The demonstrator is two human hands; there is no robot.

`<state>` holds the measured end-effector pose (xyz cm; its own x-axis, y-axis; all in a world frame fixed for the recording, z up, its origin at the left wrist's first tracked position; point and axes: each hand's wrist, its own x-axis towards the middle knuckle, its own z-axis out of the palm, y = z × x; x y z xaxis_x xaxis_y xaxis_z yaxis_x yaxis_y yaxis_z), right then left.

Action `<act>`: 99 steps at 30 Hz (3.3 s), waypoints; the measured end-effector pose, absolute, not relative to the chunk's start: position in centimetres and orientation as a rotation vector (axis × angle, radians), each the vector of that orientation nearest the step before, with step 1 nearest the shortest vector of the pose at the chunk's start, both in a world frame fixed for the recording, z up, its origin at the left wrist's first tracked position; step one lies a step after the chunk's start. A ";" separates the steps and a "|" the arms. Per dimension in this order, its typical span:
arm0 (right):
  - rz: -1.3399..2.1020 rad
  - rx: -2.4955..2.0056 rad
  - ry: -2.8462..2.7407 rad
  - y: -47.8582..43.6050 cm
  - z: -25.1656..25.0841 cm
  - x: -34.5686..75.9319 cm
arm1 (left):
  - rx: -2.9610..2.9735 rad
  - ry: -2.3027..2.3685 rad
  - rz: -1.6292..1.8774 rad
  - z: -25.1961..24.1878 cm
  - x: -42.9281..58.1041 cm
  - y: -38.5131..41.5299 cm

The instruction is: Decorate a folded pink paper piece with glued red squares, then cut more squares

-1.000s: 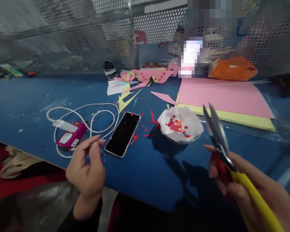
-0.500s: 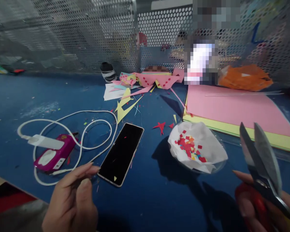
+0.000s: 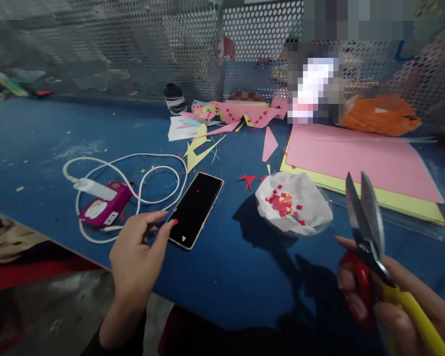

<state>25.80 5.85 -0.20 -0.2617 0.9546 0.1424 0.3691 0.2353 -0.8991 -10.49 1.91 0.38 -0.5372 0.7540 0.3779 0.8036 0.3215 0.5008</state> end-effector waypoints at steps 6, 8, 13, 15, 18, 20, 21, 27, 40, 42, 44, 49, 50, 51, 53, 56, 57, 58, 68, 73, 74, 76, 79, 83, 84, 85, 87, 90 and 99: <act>0.982 -1.274 -1.674 5.2 0.9 24.6 | -1.547 -2.631 -0.888 0.1 -11.5 2.1; 1.034 -1.274 -1.604 4.9 0.8 24.4 | -1.562 -2.631 -0.790 0.5 -11.4 2.1; 1.115 -1.285 -1.503 4.8 0.5 24.1 | -1.667 -2.540 -0.480 2.5 -11.8 4.1; 1.138 -1.278 -1.487 4.8 0.6 23.9 | -1.669 -2.451 -0.450 3.7 -12.4 6.4; 1.170 -1.255 -1.490 4.8 0.8 23.7 | -1.704 -2.329 -0.428 5.4 -13.3 9.9; 1.182 -1.244 -1.478 4.9 0.8 23.6 | -1.905 -2.223 -0.362 6.2 -13.2 10.7; 1.179 -1.237 -1.464 5.0 0.7 23.6 | -1.999 -2.177 -0.349 6.3 -12.9 10.3; 1.220 -1.150 -1.404 5.4 1.0 23.3 | -2.484 -1.786 -0.163 2.6 -10.9 1.6; 1.291 -1.130 -1.497 5.7 2.0 22.6 | -2.336 -1.774 0.070 3.9 -13.4 7.0; 1.298 -1.139 -1.488 5.8 2.0 22.5 | -2.549 -1.628 0.146 3.7 -11.3 8.9; 1.302 -1.152 -1.486 5.9 1.9 22.6 | -2.748 -1.451 0.231 3.0 -9.7 11.0; 1.305 -1.147 -1.495 5.9 2.1 22.9 | -2.585 -1.653 0.167 4.1 -10.1 16.8; 1.307 -1.142 -1.498 5.8 2.1 22.9 | -2.497 -1.716 0.112 4.9 -10.6 17.5; 1.307 -1.138 -1.499 5.8 2.1 22.9 | -2.417 -1.763 0.056 5.8 -11.1 17.7; 1.308 -1.134 -1.496 5.6 2.0 23.0 | -2.330 -1.789 -0.091 7.2 -11.5 16.7; 1.300 -1.125 -1.487 5.5 1.9 22.9 | -2.487 -1.720 -0.157 7.2 -10.8 12.2; 1.301 -1.122 -1.489 5.4 2.0 22.9 | -2.525 -1.704 -0.132 6.7 -10.5 10.3; 1.305 -1.118 -1.490 5.4 2.0 22.9 | -2.572 -1.691 -0.096 6.0 -10.4 8.5; 1.337 -1.087 -1.519 5.3 1.9 22.8 | -2.433 -1.906 -0.231 6.1 -12.7 9.5; 1.369 -1.136 -1.481 5.4 1.5 23.0 | -2.955 -1.616 0.030 5.1 -6.7 14.9; 1.383 -1.145 -1.472 5.3 1.5 23.1 | -2.985 -1.599 0.064 4.7 -6.0 16.0; 1.399 -1.156 -1.446 5.3 1.5 23.2 | -2.965 -1.633 0.074 4.3 -5.7 18.4; 1.405 -1.150 -1.424 5.2 1.5 23.2 | -2.753 -1.819 -0.022 4.8 -7.1 20.9; 1.413 -1.113 -1.459 5.2 1.7 23.1 | -2.670 -1.924 -0.059 5.5 -8.5 21.6; 1.412 -1.103 -1.460 5.2 1.8 23.0 | -2.713 -1.924 -0.026 5.5 -8.6 21.4; 1.415 -1.099 -1.462 5.2 1.8 22.9 | -2.750 -1.925 0.004 5.5 -8.6 21.2; 1.410 -1.099 -1.470 5.3 1.9 22.8 | -2.730 -1.963 -0.012 5.5 -8.6 21.0; 1.393 -1.115 -1.469 5.5 2.0 22.7 | -2.521 -2.072 -0.221 6.2 -8.9 20.5; 1.344 -1.127 -1.424 5.9 1.6 22.7 | -2.559 -2.283 -0.477 6.0 -4.5 15.4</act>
